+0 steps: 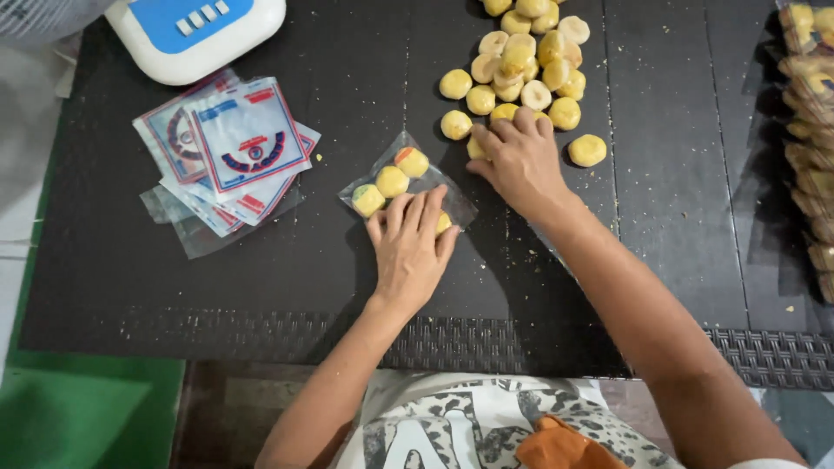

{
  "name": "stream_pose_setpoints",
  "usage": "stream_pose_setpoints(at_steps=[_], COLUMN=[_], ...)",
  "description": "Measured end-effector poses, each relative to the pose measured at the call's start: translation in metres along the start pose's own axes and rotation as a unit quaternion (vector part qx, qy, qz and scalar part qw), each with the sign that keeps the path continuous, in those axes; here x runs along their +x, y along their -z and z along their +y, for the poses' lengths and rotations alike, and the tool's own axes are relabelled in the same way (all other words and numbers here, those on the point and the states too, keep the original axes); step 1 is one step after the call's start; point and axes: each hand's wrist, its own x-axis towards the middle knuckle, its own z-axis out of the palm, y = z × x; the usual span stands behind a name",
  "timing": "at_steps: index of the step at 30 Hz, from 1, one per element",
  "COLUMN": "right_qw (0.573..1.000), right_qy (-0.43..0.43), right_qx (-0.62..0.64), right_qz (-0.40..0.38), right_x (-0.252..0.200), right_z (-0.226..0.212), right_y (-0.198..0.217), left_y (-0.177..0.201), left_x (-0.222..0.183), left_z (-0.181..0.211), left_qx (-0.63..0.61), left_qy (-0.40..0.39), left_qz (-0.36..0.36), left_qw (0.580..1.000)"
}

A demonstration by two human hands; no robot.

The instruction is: Packing small round pastries into individual plastic bags on a dark table.

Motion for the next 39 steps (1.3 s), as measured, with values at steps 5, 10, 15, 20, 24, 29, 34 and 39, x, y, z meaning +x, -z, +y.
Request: stream_pose_setpoints(at_steps=[5, 10, 15, 20, 24, 29, 34, 39], right_qw=[0.995, 0.975, 0.983, 0.985, 0.979, 0.968, 0.967, 0.974], right_qy=[-0.001, 0.031, 0.026, 0.041, 0.015, 0.037, 0.051, 0.051], right_qx=[0.096, 0.215, 0.175, 0.164, 0.193, 0.246, 0.248, 0.222], right_qz=[0.011, -0.052, -0.051, -0.039, -0.057, -0.026, 0.021, 0.007], right_x=[-0.011, -0.045, -0.054, -0.041, -0.033, -0.032, -0.025, -0.027], right_z=[-0.011, -0.062, -0.065, -0.075, -0.085, -0.089, -0.095, -0.104], right_y=[0.033, 0.090, 0.055, 0.040, 0.014, -0.007, 0.002, 0.015], left_y=[0.000, 0.006, 0.015, 0.030, 0.049, 0.044, 0.035, 0.037], left_x=[0.003, 0.004, 0.004, 0.000, 0.003, -0.017, -0.032, -0.025], left_z=[-0.004, -0.009, -0.018, -0.021, -0.014, -0.040, -0.057, -0.066], left_qx=[0.020, -0.006, -0.001, -0.013, -0.032, 0.045, 0.021, -0.073], left_qy=[-0.005, -0.012, -0.048, -0.064, -0.039, -0.043, 0.096, 0.113], left_qz=[0.033, 0.005, -0.010, -0.015, -0.014, -0.024, -0.020, 0.045], left_qw=[0.999, 1.000, 0.999, 0.998, 0.999, 0.998, 0.995, 0.990])
